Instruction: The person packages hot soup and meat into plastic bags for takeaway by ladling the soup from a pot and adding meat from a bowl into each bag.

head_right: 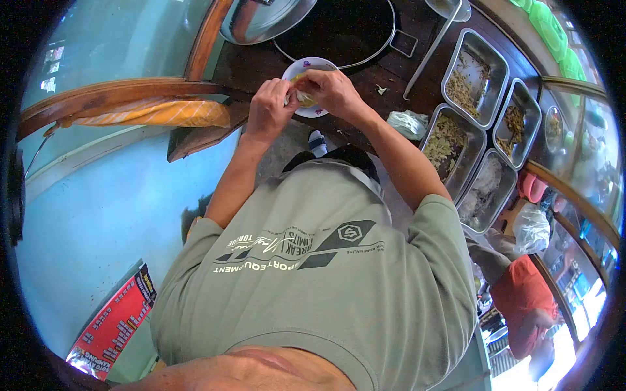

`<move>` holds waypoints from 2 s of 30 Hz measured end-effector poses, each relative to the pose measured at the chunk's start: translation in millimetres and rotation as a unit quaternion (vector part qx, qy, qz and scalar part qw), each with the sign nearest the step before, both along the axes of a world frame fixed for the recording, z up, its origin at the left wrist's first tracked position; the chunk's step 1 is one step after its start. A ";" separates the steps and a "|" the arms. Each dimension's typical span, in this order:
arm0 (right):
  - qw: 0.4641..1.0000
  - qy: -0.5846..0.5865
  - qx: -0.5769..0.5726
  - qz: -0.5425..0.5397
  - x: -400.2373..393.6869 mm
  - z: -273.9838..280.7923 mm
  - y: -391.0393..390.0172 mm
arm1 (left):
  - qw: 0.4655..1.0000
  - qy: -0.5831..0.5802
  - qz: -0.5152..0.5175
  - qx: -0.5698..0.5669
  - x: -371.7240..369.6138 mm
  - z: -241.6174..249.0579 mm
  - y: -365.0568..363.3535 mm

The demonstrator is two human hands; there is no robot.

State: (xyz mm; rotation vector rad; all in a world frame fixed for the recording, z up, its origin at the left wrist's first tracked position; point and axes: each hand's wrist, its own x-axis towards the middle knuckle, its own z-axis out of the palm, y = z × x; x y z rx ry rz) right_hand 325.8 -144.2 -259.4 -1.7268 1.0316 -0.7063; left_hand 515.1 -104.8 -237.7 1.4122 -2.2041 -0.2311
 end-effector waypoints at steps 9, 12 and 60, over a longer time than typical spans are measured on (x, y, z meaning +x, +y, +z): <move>0.989 -0.065 0.117 -0.069 9.0 -5.8 -20.1 | 0.990 0.027 -0.105 -0.091 20.2 -22.0 -20.9; 0.991 -0.041 0.125 -0.033 7.1 -5.6 -23.4 | 0.988 0.030 -0.112 -0.106 23.0 -27.8 -22.3; 0.970 -0.075 0.229 -0.013 6.7 -5.9 -27.6 | 0.950 0.299 0.087 0.036 3.7 -45.4 -0.3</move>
